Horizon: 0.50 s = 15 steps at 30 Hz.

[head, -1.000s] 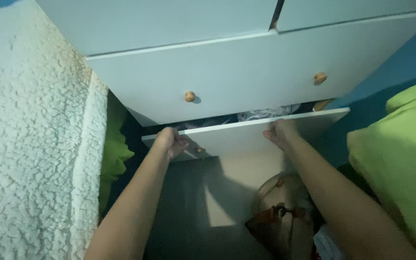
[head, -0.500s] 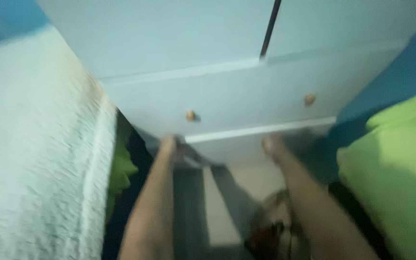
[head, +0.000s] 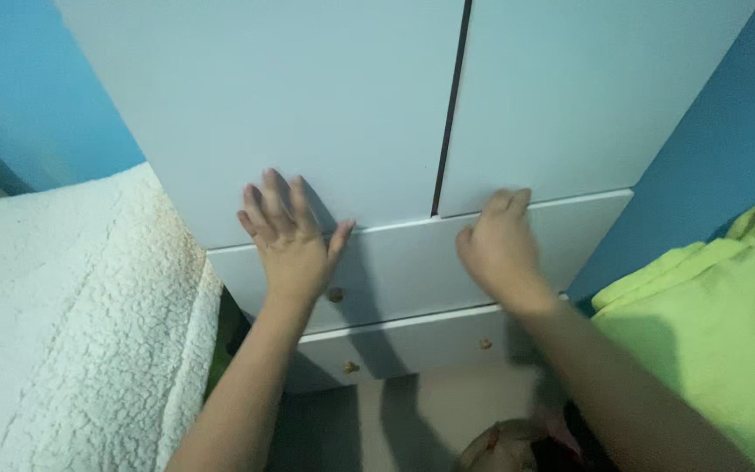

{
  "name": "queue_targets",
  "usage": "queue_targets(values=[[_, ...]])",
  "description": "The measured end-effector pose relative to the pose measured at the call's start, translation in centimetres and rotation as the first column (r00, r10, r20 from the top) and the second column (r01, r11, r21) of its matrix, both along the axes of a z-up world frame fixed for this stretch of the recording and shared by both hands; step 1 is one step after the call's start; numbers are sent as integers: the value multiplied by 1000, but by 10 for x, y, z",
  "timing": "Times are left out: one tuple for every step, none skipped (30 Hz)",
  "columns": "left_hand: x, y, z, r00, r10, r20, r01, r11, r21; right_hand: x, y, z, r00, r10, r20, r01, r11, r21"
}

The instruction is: The person puts clothes into a wardrobe drawer, unpacks items from a parcel to place them into organizers on a vanity table, arranges plush toys, and zips a pouch before storing it in a bottom wardrobe drawer.

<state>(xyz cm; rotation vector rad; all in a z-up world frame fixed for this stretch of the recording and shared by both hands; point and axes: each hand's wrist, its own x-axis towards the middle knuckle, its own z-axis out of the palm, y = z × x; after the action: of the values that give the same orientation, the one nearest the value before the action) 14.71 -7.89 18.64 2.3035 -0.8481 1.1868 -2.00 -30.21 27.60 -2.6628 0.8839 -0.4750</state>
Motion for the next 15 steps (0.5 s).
queue_targets(values=[[14, -3, -1, 998, 36, 49, -42, 991, 127, 4, -1, -7, 1000, -1, 6, 1, 1000, -4], [20, -5, -6, 998, 36, 51, -42, 991, 124, 8, -1, -18, 1000, 8, 29, -5, 995, -97], [25, -6, -10, 997, 62, 52, -69, 986, 150, 10, -2, -29, 999, 19, 51, -9, 982, -188], [24, -3, -14, 995, 89, 48, -96, 979, 181, 8, -4, -39, 999, 20, 47, -11, 983, -186], [22, -3, -15, 995, 90, 44, -97, 978, 184, 2, -8, -47, 978, 88, 190, -57, 985, -165], [21, -7, -11, 990, 135, -47, -121, 966, 230, -2, -12, -51, 929, 155, 337, -106, 982, -157], [19, -10, -5, 974, 183, -135, -140, 951, 276, -8, -14, -54, 927, 160, 339, -110, 981, -161], [14, -12, 2, 973, 186, -133, -144, 951, 274, -14, -15, -58, 967, 65, 247, -41, 994, -103], [9, -13, 9, 958, 211, -192, -148, 942, 300, -20, -18, -61, 989, -28, 146, 36, 998, -52], [1, -14, 17, 937, 240, -252, -150, 932, 329, -23, -25, -63, 989, -23, 146, 30, 998, -51], [-6, -16, 26, 936, 246, -252, -156, 931, 331, -23, -36, -64, 995, -66, -77, 69, 997, 41], [-13, -16, 35, 898, 296, -327, -157, 908, 389, -24, -47, -70, 950, -80, -302, 121, 985, 120], [-20, -16, 43, 850, 347, -396, -153, 882, 446, -21, -59, -77, 950, -72, -303, 113, 986, 120], [-25, -16, 51, 847, 355, -396, -158, 879, 451, -16, -71, -86, 968, -38, -247, 55, 996, 64], [-30, -17, 57, 812, 373, -450, -144, 874, 465, -12, -79, -98, 981, 2, -195, -1, 1000, 4]])
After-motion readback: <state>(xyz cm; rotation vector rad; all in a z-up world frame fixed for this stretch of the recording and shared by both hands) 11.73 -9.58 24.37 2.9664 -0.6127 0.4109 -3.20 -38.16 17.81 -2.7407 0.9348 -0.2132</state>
